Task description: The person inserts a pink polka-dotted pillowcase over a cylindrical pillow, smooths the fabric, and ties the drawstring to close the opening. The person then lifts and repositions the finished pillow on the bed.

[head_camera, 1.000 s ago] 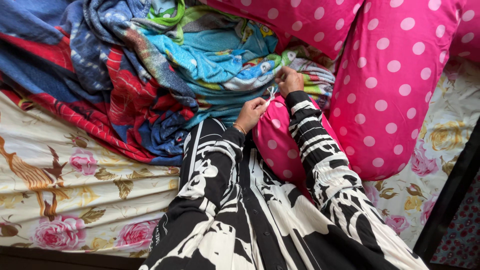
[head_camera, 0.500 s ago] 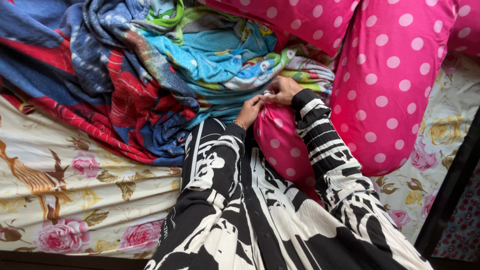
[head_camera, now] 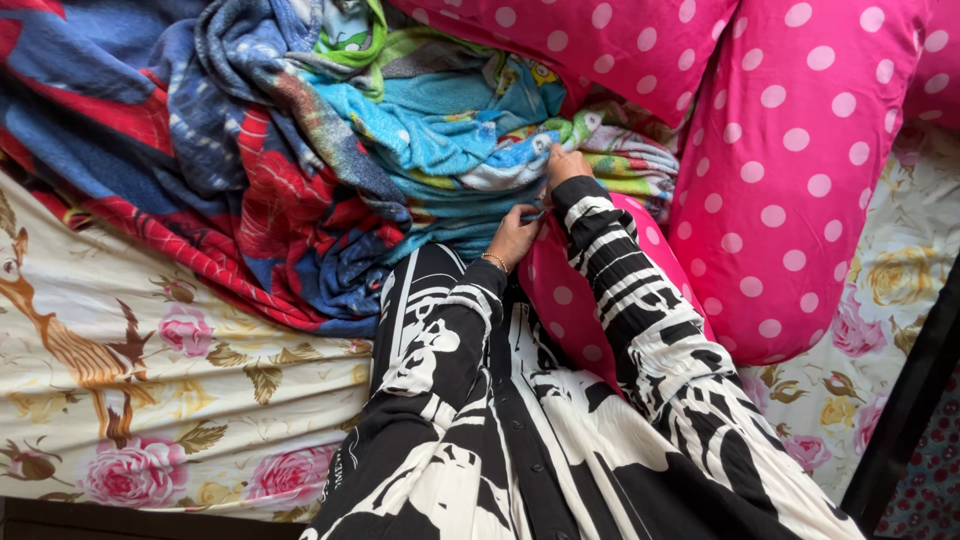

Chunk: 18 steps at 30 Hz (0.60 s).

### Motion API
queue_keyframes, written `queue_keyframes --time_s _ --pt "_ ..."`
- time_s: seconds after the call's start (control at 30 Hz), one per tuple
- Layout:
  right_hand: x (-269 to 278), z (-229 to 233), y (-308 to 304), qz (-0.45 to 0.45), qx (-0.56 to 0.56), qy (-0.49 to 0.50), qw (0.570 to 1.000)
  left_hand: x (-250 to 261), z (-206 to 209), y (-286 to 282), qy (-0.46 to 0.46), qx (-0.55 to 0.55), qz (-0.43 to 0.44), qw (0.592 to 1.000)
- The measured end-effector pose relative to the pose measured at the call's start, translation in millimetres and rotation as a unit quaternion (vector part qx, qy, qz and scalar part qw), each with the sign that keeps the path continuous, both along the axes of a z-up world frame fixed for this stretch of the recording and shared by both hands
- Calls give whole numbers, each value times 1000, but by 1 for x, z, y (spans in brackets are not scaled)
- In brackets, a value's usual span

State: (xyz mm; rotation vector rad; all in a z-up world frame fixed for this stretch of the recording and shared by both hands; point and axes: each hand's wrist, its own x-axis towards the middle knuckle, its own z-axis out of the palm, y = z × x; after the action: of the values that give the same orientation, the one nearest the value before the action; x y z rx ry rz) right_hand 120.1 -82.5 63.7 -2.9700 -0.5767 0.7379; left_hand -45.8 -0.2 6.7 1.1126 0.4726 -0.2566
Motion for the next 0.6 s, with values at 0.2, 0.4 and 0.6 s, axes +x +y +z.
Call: queue_keyframes --time_s 0.2,0.4,0.6 --pt "-16 9 -7 111 -45 45 992 -1 -9 -1 -53 149 -23 987" --pt "-24 78 -9 194 -45 80 977 -1 14 0 -48 239 12 970" --pt "-20 84 -40 211 -3 103 972 3 50 5 -63 238 37 969"
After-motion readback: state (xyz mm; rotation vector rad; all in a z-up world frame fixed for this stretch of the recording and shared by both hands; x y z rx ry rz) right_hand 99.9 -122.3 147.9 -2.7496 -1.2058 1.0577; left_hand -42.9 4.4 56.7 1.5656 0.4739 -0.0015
